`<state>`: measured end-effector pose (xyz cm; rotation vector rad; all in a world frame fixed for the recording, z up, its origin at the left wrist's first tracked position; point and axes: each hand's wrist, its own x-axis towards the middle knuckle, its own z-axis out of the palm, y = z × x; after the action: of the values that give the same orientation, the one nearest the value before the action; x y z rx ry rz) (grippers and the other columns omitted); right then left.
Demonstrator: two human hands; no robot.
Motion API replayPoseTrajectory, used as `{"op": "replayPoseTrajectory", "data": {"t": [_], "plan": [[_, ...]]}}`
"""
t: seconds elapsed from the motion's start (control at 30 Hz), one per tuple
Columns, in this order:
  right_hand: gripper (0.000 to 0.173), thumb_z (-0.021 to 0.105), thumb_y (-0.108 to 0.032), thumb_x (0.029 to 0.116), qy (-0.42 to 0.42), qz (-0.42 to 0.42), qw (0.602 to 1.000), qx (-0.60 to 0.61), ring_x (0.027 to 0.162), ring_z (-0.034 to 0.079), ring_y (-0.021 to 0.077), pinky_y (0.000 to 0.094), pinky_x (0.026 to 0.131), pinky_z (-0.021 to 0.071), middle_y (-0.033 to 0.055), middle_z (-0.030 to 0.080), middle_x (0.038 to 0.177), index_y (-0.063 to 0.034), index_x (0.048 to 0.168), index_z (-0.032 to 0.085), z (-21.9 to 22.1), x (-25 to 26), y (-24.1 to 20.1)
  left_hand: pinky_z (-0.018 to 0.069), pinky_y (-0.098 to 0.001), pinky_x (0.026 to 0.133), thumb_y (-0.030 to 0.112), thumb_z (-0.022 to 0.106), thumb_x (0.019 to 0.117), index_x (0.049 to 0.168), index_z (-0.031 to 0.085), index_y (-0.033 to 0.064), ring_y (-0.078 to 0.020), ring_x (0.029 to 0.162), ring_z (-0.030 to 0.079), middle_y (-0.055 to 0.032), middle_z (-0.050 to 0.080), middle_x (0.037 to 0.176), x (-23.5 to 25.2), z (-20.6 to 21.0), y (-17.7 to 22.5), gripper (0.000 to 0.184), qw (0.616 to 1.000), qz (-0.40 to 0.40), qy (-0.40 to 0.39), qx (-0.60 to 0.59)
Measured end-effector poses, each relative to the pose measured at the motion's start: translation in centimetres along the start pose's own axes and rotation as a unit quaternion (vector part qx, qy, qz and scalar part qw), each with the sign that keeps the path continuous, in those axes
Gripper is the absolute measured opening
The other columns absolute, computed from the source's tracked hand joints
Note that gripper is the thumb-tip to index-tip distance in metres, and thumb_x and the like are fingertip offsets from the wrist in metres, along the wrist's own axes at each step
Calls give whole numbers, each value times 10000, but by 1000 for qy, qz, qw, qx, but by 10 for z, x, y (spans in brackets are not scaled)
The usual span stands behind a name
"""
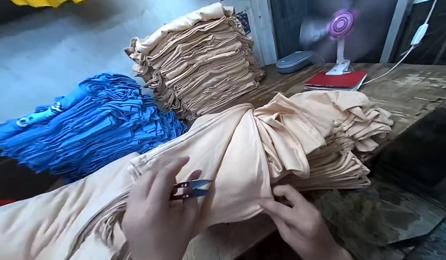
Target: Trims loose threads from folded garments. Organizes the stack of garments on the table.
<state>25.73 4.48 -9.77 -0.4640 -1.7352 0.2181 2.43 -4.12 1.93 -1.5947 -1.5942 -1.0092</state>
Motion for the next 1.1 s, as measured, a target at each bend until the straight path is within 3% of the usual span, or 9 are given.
{"op": "replayPoseTrajectory", "data": {"t": [0.13, 0.23, 0.3, 0.37, 0.5, 0.63, 0.8, 0.97, 1.1], "plan": [[109, 820, -292, 890, -145, 47, 969, 194, 770, 575, 10, 160, 685, 480, -27, 611, 789, -186, 894, 800, -62, -1, 5, 530, -428, 644, 330, 684, 949, 1162, 713, 88, -209, 741, 638, -109, 699, 950, -14, 28, -63, 325, 995, -98, -24, -20], [173, 815, -291, 879, -410, 128, 880, 201, 875, 643, 153, 344, 777, 537, 50, 695, 860, -120, 860, 821, -107, -7, 14, 530, -491, 732, 359, 714, 921, 1279, 660, 25, -318, 849, 637, -229, 666, 1046, -19, 16, -64, 493, 995, -100, 15, 19], [158, 821, -277, 869, -498, 177, 843, 100, 962, 690, 240, 490, 836, 566, 78, 737, 992, -121, 889, 822, -111, -10, 11, 489, -527, 818, 376, 691, 939, 1326, 633, -8, -403, 951, 587, -307, 595, 1111, -21, 6, -43, 549, 997, -70, 28, 36], [237, 777, -381, 902, -440, 190, 878, 21, 990, 705, 238, 515, 861, 579, 51, 748, 1040, -149, 871, 818, -99, -14, 1, 525, -498, 825, 315, 674, 974, 1299, 666, -6, -387, 973, 613, -298, 609, 1108, -25, -1, -15, 457, 1000, -22, 14, 13], [347, 835, -457, 843, -103, 208, 973, 10, 962, 676, 122, 315, 799, 599, 61, 706, 1028, -118, 864, 766, -51, -12, -24, 509, -378, 834, 353, 703, 974, 1315, 684, 170, -205, 960, 635, -104, 676, 1115, -45, 15, 39, 387, 994, 33, -33, -97], [146, 834, -244, 862, 40, 162, 986, -17, 1015, 665, 99, 238, 864, 584, 52, 698, 1034, -112, 889, 780, -21, -13, -30, 453, -361, 770, 263, 691, 979, 1166, 755, 240, -153, 867, 613, 9, 724, 1042, -63, 34, 55, 200, 985, 88, -36, -146], [74, 829, -194, 870, 91, 167, 980, 58, 996, 629, 51, 170, 840, 556, 19, 639, 1064, -157, 899, 771, -22, -17, -33, 400, -338, 801, 260, 698, 975, 1138, 754, 252, -121, 871, 578, 41, 707, 1027, -68, 39, 65, 172, 983, 101, -29, -148], [90, 828, -228, 874, 40, 124, 988, 86, 1030, 593, 23, 171, 888, 524, -2, 608, 1129, -194, 921, 759, -21, -20, -34, 401, -344, 781, 237, 685, 972, 1123, 763, 251, -126, 858, 580, 43, 723, 1013, -66, 50, 64, 170, 980, 117, -23, -158], [222, 815, -367, 856, 48, 40, 994, -93, 1121, 576, 87, 269, 985, 492, -39, 606, 1125, -260, 1017, 706, -15, -26, -21, 422, -348, 803, 269, 689, 976, 1128, 763, 250, -126, 874, 589, 43, 714, 1004, -67, 46, 55, 169, 983, 96, -20, -156]]}}
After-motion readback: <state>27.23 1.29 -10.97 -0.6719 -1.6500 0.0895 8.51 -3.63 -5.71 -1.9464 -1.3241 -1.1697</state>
